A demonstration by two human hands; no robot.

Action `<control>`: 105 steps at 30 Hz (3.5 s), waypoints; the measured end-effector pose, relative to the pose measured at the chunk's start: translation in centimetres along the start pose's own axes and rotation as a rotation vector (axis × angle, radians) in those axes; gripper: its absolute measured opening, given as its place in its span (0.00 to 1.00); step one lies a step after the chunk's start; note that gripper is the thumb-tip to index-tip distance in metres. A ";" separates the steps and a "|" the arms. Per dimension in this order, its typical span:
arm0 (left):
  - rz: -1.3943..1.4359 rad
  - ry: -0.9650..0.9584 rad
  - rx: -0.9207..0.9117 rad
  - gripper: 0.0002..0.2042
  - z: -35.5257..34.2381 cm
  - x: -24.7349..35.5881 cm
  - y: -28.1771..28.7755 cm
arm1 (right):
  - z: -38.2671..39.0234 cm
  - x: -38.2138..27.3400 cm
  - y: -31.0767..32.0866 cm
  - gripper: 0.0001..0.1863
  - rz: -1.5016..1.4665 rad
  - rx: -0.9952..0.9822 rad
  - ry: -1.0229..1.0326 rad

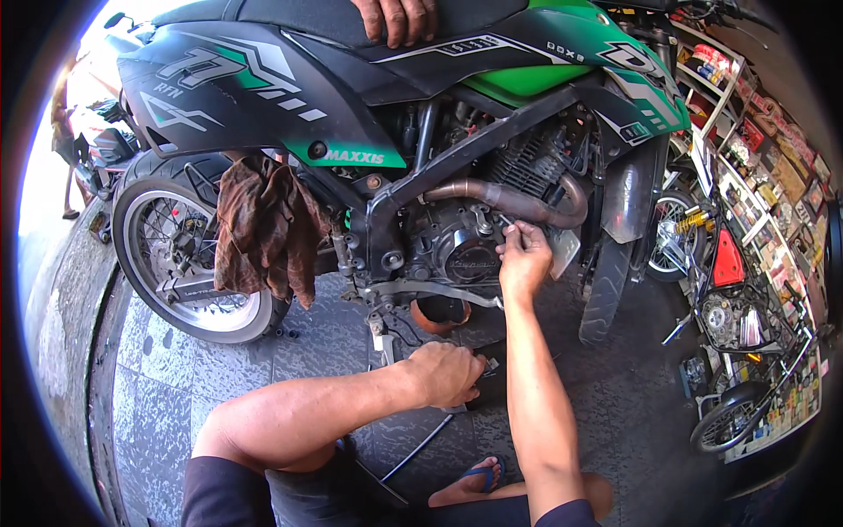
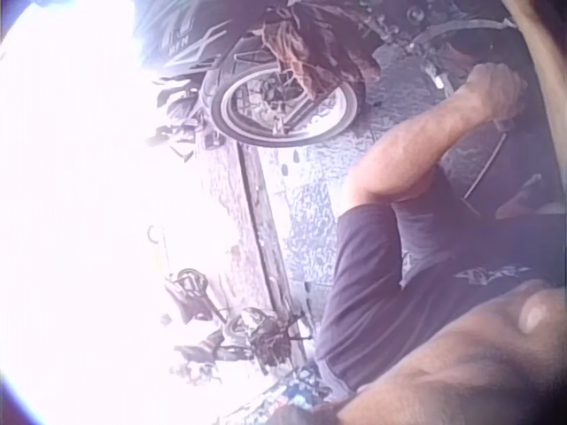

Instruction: The person unscrews bolts from a motorcycle engine using a T-handle wrench, removes a small component by hand, and then uses pliers to manipulate a wire or small part on the side of the engine.

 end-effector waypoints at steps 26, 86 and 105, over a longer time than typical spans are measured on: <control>-0.006 -0.024 0.016 0.23 0.4 -0.4 0.1 | 1.2 0.8 0.0 0.06 -0.420 -0.245 -0.562; 0.618 -0.102 1.002 0.25 10.9 3.9 6.9 | 31.8 26.7 -10.4 0.12 0.755 -0.620 0.011; 0.966 -0.843 1.206 0.37 15.5 7.9 10.9 | 4.6 7.9 6.4 0.14 0.086 0.248 0.012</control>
Point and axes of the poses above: each hand's wrist, its own z-axis away from the middle knuckle, its own y-axis out of the back of the hand, x = y × z, the point moved 6 cm from there along -z, towards the middle knuckle, and after that the axes turned 14 degrees about z, right-handed, at the moved point
